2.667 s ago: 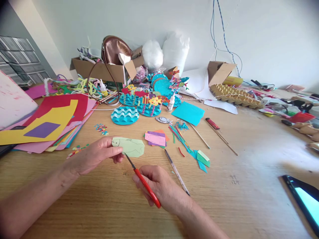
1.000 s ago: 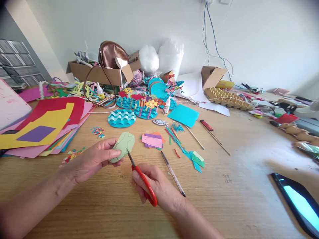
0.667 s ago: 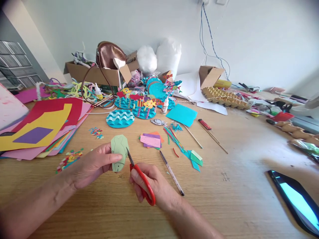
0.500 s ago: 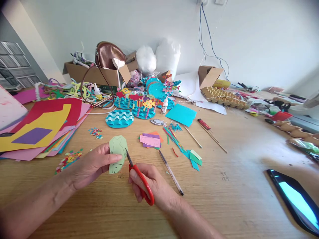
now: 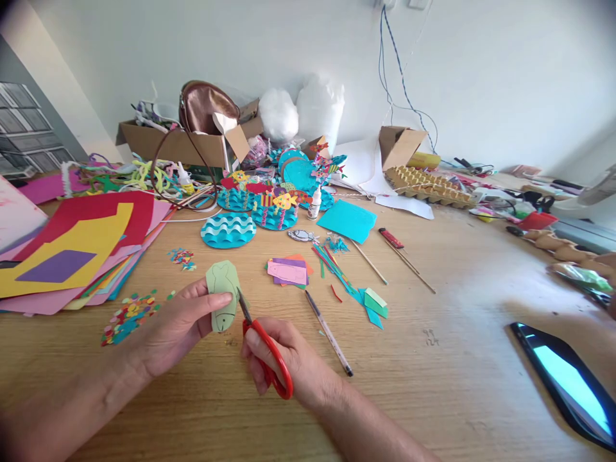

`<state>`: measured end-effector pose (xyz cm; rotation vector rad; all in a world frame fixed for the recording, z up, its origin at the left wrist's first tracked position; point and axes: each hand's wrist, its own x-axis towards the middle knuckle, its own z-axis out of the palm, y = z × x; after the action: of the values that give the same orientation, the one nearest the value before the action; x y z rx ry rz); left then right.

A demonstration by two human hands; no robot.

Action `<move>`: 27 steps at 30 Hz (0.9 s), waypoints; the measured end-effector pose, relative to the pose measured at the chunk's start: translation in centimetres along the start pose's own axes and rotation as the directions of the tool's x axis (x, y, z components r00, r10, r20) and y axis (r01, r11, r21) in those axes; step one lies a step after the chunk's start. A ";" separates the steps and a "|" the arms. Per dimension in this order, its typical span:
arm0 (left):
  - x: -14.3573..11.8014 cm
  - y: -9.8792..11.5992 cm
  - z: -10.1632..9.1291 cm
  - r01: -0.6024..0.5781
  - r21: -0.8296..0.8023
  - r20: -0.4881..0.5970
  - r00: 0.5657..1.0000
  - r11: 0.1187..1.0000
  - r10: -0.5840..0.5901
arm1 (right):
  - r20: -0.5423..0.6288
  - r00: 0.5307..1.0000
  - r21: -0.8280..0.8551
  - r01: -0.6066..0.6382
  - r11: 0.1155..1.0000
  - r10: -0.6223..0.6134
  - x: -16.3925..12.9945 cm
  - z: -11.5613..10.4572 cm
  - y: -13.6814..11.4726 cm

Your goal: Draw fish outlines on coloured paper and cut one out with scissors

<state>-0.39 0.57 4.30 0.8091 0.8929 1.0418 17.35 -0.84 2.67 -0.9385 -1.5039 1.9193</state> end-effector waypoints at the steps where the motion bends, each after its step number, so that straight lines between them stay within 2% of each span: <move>1: 0.0 0.0 0.0 0.004 -0.017 -0.014 1.000 1.000 -0.004 | 0.004 1.000 0.006 0.005 1.000 -0.005 0.0 0.0 0.0; 7: -0.1 0.2 0.3 0.035 -0.050 -0.042 0.998 0.998 -0.037 | 0.013 1.000 0.023 0.022 0.999 -0.023 -0.1 0.0 0.2; 17: 0.0 0.0 0.0 0.051 -0.008 0.054 0.997 0.999 -0.050 | 0.006 1.000 0.035 0.017 0.999 -0.018 0.0 0.0 0.1; 27: 0.0 0.2 0.2 0.111 -0.053 0.011 0.994 0.992 -0.110 | -0.007 1.000 -0.093 -0.016 0.996 0.016 -0.1 -0.2 -0.2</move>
<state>-0.25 0.56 4.56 0.7106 0.8899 0.9609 17.55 -0.75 2.90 -0.9991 -1.5988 1.8690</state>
